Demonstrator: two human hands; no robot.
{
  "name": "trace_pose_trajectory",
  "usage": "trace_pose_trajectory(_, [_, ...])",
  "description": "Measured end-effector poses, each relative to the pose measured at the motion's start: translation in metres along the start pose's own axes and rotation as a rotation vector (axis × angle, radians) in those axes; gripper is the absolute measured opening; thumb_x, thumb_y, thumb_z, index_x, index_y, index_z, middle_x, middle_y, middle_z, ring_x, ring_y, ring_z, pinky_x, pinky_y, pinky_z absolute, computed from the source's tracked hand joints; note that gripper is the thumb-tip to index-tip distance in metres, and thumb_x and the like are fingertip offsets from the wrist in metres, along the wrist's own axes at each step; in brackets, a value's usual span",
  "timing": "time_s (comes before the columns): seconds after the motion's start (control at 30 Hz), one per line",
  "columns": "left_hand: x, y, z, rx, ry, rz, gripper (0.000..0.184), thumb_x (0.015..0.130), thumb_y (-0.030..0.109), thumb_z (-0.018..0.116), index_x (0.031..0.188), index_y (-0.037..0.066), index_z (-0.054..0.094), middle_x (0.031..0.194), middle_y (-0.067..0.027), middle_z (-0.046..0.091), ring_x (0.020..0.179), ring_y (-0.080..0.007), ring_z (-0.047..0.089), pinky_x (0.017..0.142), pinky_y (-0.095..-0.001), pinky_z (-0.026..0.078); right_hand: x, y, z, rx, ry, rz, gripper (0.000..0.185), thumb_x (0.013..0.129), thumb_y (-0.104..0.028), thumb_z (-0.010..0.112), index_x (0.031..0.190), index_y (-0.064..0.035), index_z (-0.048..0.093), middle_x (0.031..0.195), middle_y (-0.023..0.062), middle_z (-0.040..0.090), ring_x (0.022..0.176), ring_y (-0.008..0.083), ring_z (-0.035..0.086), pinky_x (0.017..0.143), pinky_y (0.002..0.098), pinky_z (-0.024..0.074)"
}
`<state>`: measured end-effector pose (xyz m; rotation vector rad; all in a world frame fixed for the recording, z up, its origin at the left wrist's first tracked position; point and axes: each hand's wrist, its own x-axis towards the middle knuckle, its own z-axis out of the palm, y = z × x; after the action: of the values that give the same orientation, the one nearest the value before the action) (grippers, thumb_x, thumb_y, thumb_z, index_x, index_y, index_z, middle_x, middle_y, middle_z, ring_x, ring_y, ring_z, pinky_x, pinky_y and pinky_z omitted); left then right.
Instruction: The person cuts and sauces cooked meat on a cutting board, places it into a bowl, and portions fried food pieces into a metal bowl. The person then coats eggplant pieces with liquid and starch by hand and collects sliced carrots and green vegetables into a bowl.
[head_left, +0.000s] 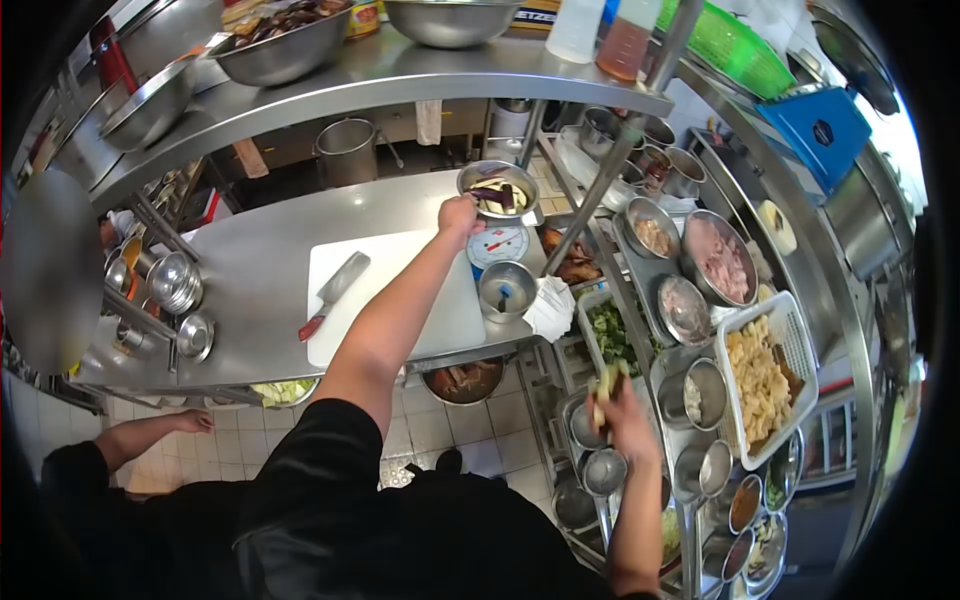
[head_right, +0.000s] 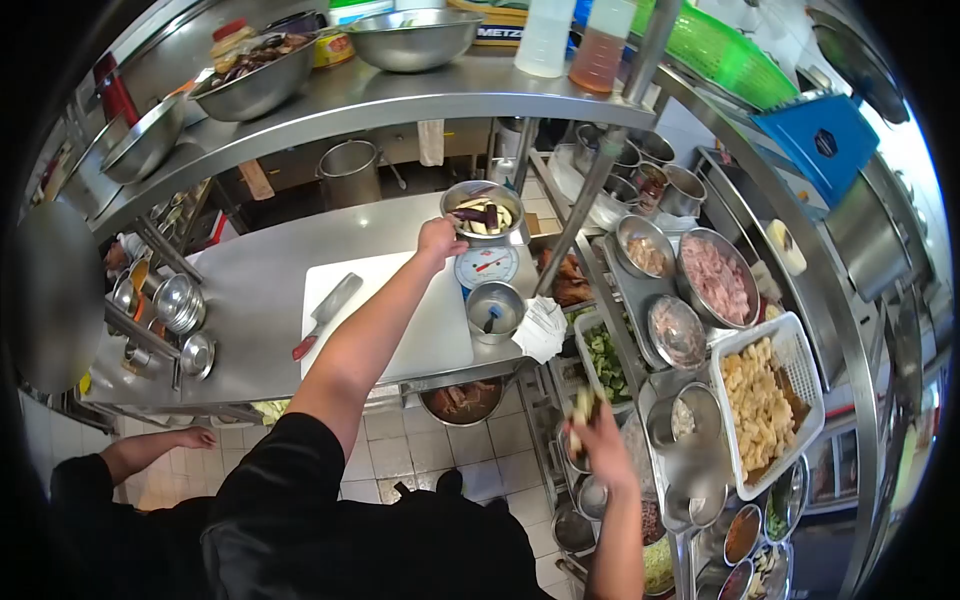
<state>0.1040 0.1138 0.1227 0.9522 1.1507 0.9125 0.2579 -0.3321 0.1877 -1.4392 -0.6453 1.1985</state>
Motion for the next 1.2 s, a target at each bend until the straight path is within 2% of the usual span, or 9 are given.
trace_pose_trajectory(0.13, [-0.010, -0.001, -0.003, 0.088, -0.001, 0.028, 0.032, 0.098, 0.029, 0.047, 0.103, -0.001, 0.058, 0.097, -0.0134, 0.062, 0.067, -0.0243, 0.066, 0.055, -0.0336, 0.058, 0.153, -0.084, 0.055, -0.419, -0.236, -0.186, 0.024, 0.094, -0.008, 0.053, 0.115, -0.0051, 0.043, 0.092, 0.0053, 0.059, 0.070, 0.0110, 0.055, 0.056, 0.0260, 0.0452])
trace_pose_trajectory(0.27, [-0.016, -0.007, -0.004, 0.137, -0.010, -0.001, 0.030, 0.095, 0.030, 0.052, 0.096, 0.002, 0.062, 0.086, -0.0106, 0.063, 0.064, -0.0223, 0.065, 0.054, -0.0324, 0.057, 0.267, -0.127, 0.108, -0.589, -0.240, -0.305, 0.038, 0.091, -0.014, 0.053, 0.119, 0.0035, 0.035, 0.089, 0.0113, 0.059, 0.068, 0.0174, 0.058, 0.056, 0.0337, 0.0486])
trace_pose_trajectory(0.37, [-0.025, -0.006, -0.002, 0.104, -0.045, -0.073, 0.029, 0.096, 0.032, 0.052, 0.099, 0.005, 0.062, 0.091, -0.0070, 0.063, 0.066, -0.0202, 0.065, 0.057, -0.0316, 0.056, 0.351, -0.127, 0.133, -0.926, -0.243, -0.428, 0.054, 0.090, -0.024, 0.057, 0.126, 0.0081, 0.032, 0.108, 0.0348, 0.061, 0.106, 0.0431, 0.061, 0.089, 0.0435, 0.0474])
trace_pose_trajectory(0.4, [-0.030, -0.004, -0.001, 0.084, -0.051, -0.108, 0.028, 0.096, 0.032, 0.052, 0.100, 0.006, 0.061, 0.093, -0.0059, 0.063, 0.067, -0.0193, 0.065, 0.058, -0.0312, 0.056, 0.370, -0.127, 0.142, -0.994, -0.219, -0.463, 0.054, 0.088, -0.021, 0.057, 0.127, 0.0083, 0.033, 0.109, 0.0359, 0.060, 0.107, 0.0457, 0.060, 0.090, 0.0454, 0.0471])
trace_pose_trajectory(0.6, [-0.042, 0.007, -0.007, 0.067, -0.123, -0.197, 0.027, 0.098, 0.031, 0.052, 0.105, 0.005, 0.056, 0.102, -0.0064, 0.061, 0.078, -0.0200, 0.066, 0.068, -0.0320, 0.056, 0.374, -0.165, 0.174, -1.270, -0.258, -0.338, 0.039, 0.084, -0.029, 0.060, 0.089, 0.0079, 0.068, 0.105, 0.0290, 0.065, 0.103, 0.0348, 0.065, 0.088, 0.0409, 0.0517])
trace_pose_trajectory(0.73, [-0.034, 0.012, -0.016, 0.057, -0.194, -0.236, 0.026, 0.099, 0.029, 0.050, 0.103, 0.005, 0.057, 0.101, -0.0076, 0.063, 0.078, -0.0204, 0.066, 0.069, -0.0319, 0.056, 0.375, -0.177, 0.186, -1.397, -0.074, -0.376, 0.053, 0.091, -0.050, 0.054, 0.107, -0.0008, 0.070, 0.111, 0.0216, 0.067, 0.106, 0.0356, 0.064, 0.091, 0.0445, 0.0507])
trace_pose_trajectory(0.87, [-0.030, 0.015, -0.023, 0.032, -0.238, -0.247, 0.030, 0.100, 0.031, 0.046, 0.100, 0.003, 0.058, 0.100, -0.0085, 0.064, 0.077, -0.0207, 0.066, 0.069, -0.0322, 0.056, 0.384, -0.177, 0.201, -1.379, 0.002, -0.425, 0.062, 0.094, -0.055, 0.045, 0.108, 0.0007, 0.068, 0.110, 0.0241, 0.066, 0.107, 0.0377, 0.063, 0.093, 0.0456, 0.0492])
trace_pose_trajectory(1.03, [-0.017, 0.016, -0.036, 0.040, -0.309, -0.257, 0.032, 0.101, 0.030, 0.043, 0.103, 0.002, 0.059, 0.102, -0.0106, 0.066, 0.078, -0.0205, 0.066, 0.071, -0.0320, 0.056, 0.392, -0.162, 0.203, -1.277, 0.096, -0.607, 0.056, 0.093, -0.050, 0.048, 0.104, 0.0010, 0.067, 0.103, 0.0255, 0.067, 0.101, 0.0410, 0.063, 0.089, 0.0469, 0.0498])
trace_pose_trajectory(1.2, [-0.010, 0.016, -0.043, 0.019, -0.379, -0.270, 0.032, 0.101, 0.030, 0.044, 0.106, 0.002, 0.059, 0.104, -0.0113, 0.067, 0.084, -0.0241, 0.067, 0.072, -0.0329, 0.055, 0.297, -0.172, 0.176, -1.021, 0.186, -0.752, 0.041, 0.092, -0.039, 0.056, 0.100, -0.0006, 0.068, 0.089, 0.0228, 0.068, 0.089, 0.0385, 0.067, 0.079, 0.0442, 0.0523])
